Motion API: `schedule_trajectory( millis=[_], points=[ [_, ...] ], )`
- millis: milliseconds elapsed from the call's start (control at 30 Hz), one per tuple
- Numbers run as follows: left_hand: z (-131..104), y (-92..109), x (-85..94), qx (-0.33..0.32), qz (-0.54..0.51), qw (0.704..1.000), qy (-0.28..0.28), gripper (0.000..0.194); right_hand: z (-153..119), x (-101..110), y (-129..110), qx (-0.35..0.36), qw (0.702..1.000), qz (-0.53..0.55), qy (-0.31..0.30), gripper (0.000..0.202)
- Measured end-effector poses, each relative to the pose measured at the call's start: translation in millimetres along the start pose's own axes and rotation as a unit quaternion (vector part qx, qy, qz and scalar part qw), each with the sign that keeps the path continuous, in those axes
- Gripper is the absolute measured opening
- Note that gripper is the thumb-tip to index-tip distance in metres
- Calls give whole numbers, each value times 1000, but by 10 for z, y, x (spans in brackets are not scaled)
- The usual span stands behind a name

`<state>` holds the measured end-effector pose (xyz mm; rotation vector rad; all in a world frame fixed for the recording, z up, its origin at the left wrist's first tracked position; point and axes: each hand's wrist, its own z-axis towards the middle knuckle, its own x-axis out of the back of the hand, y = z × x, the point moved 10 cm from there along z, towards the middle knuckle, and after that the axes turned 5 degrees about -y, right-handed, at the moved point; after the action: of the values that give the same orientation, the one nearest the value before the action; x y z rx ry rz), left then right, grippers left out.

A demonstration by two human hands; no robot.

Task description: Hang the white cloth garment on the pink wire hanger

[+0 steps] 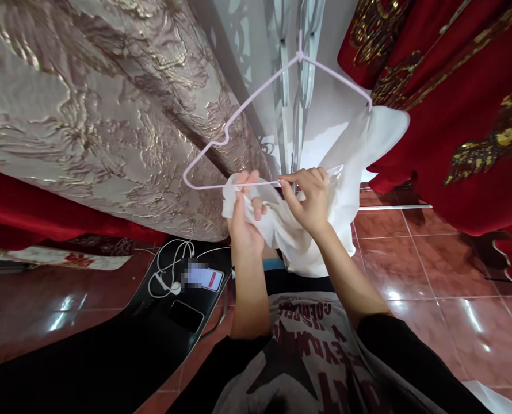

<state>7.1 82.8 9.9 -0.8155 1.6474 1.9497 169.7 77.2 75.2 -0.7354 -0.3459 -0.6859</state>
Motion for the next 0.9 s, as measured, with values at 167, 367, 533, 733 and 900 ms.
schedule_trajectory(
  millis=[167, 367, 533, 733, 900],
  points=[
    [-14, 30, -205, -49, 15, 998, -39, 28, -51, 66, -61, -15, 996, 38, -78, 21],
    [30, 91, -207, -69, 74, 994, -45, 29, -239, 1303, 357, -81, 950, 99, 283, 23],
    [44, 48, -242, -64, 67, 995, -31, 30, -146, 967, 1076, -186, 950, 207, 140, 58],
    [62, 98, -202, -64, 65, 995, -37, 29, -299, 637, 1001, -220, 949, 179, 140, 41],
    [81, 114, -144, -47, 96, 994, -34, 34, -289, 805, 923, -213, 949, 147, 183, 35]
  ],
)
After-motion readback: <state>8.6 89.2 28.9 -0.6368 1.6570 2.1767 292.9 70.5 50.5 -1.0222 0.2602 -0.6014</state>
